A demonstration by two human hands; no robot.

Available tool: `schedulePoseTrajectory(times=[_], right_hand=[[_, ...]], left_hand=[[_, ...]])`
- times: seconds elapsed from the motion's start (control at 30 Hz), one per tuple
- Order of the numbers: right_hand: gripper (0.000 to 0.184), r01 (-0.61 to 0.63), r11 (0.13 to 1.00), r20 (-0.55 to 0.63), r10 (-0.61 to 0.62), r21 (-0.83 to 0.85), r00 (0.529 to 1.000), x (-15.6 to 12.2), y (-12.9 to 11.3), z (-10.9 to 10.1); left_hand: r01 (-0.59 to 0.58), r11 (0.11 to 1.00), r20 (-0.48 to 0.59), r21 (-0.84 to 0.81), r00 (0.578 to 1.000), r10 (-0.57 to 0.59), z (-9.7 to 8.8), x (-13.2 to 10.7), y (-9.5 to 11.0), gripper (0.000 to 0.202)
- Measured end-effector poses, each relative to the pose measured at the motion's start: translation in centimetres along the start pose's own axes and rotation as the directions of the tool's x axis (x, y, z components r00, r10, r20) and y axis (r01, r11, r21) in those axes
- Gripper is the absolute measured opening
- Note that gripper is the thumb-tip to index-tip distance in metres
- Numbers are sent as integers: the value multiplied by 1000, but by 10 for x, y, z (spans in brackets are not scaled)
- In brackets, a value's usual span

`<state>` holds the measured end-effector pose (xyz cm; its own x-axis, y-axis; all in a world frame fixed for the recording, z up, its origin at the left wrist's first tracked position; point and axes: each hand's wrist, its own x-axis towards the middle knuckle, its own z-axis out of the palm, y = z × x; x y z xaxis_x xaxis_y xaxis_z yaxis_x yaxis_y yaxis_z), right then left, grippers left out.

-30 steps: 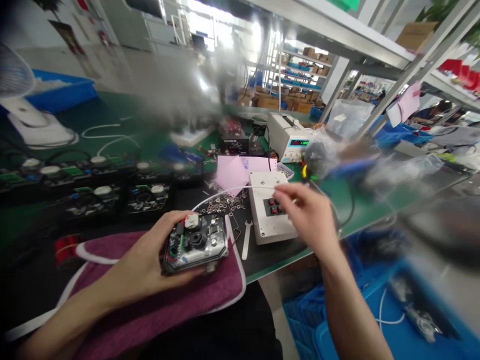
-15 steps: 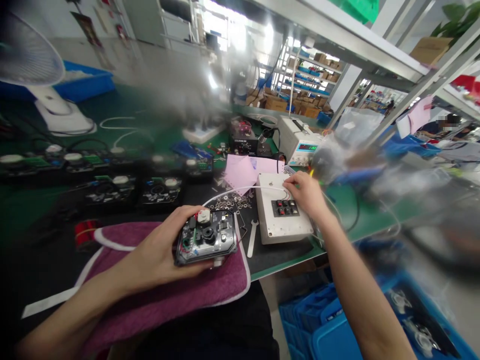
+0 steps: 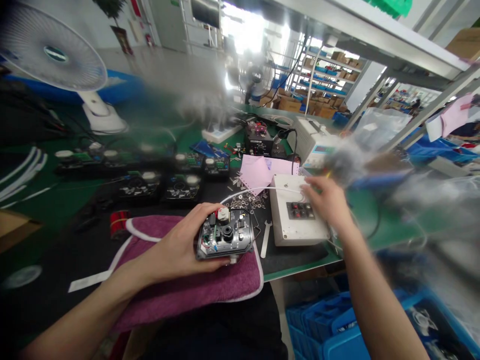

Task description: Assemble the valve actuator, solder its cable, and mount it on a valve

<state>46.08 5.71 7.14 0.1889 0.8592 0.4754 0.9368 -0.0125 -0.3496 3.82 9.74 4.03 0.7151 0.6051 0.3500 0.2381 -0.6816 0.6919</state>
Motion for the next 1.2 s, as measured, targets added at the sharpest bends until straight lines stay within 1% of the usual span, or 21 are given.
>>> schedulePoseTrajectory(times=[0.07,0.13,0.2,0.23,0.3,0.33,0.4,0.43,0.47,0.5,0.53,0.57,0.63,0.7,0.77,0.8,0.87,0.97,1.03,1.13,1.2], right_hand=[[33,4,1000,17,-4,2,1000,3,3,3],[31,2,1000,9,-2,3,1000,3,3,3],[30,-10,1000,-37,10,1,999,-2,-4,0],[30,-19,1000,-77,18,0,997,-7,-11,-4],[29,-40,999,-192,40,0,981,-25,-35,-14],[29,-54,999,-260,53,2,964,-38,-50,-19],[27,-82,997,-393,79,10,916,-68,-86,-24],[23,-89,995,-412,102,51,905,-84,-103,-24],[19,-23,991,-340,67,132,938,-98,-119,-21],[17,46,969,-268,21,242,963,-112,-133,-16],[25,59,941,-118,-21,333,993,-122,-144,-9],[39,31,909,9,-38,416,999,-130,-151,0],[72,-76,840,210,-45,536,977,-138,-158,18],[97,-187,770,320,-23,610,947,-136,-158,34],[109,-259,725,381,-6,638,925,-129,-158,45],[110,-285,711,408,-4,644,913,-125,-159,49],[105,-311,686,449,-27,658,893,-118,-163,56],[89,-278,656,450,-106,701,887,-114,-168,66],[83,-241,662,434,-142,710,890,-114,-169,73],[73,-213,673,420,-159,709,894,-114,-168,79],[71,-184,683,392,-162,707,906,-113,-167,82]], left_hand=[[-3,1000,0,3,1000,3,0,0,0,92],[-12,1000,-6,5,1000,12,0,1,0,93],[-19,1000,-9,5,1000,19,0,1,0,94],[-19,1000,-11,5,1000,19,0,0,0,94],[-13,1000,-13,4,1000,13,0,0,0,94],[-9,1000,-16,5,1000,9,1,-1,0,94],[-1,1000,-28,11,1000,2,2,-1,0,94],[5,1000,-34,13,999,-4,2,-1,1,95],[12,1000,-40,13,999,-12,2,-1,1,95],[22,1000,-45,11,999,-21,3,-2,2,95],[31,1000,-48,6,998,-31,3,-2,2,95],[40,999,-50,-3,998,-40,4,-2,3,95],[52,998,-47,-27,998,-53,4,-2,5,94],[59,997,-35,-53,998,-61,3,-3,5,93],[57,996,-24,-72,998,-59,2,-5,5,93],[52,995,-19,-80,998,-54,1,-6,4,95],[37,995,-13,-92,999,-38,0,-8,3,97],[10,995,-6,-101,1000,-11,-1,-10,3,98],[4,996,-4,-90,1000,-4,-1,-11,3,97],[12,998,-15,-53,1000,-13,-1,-9,3,95],[19,999,-22,-32,1000,-20,0,-8,4,92]])
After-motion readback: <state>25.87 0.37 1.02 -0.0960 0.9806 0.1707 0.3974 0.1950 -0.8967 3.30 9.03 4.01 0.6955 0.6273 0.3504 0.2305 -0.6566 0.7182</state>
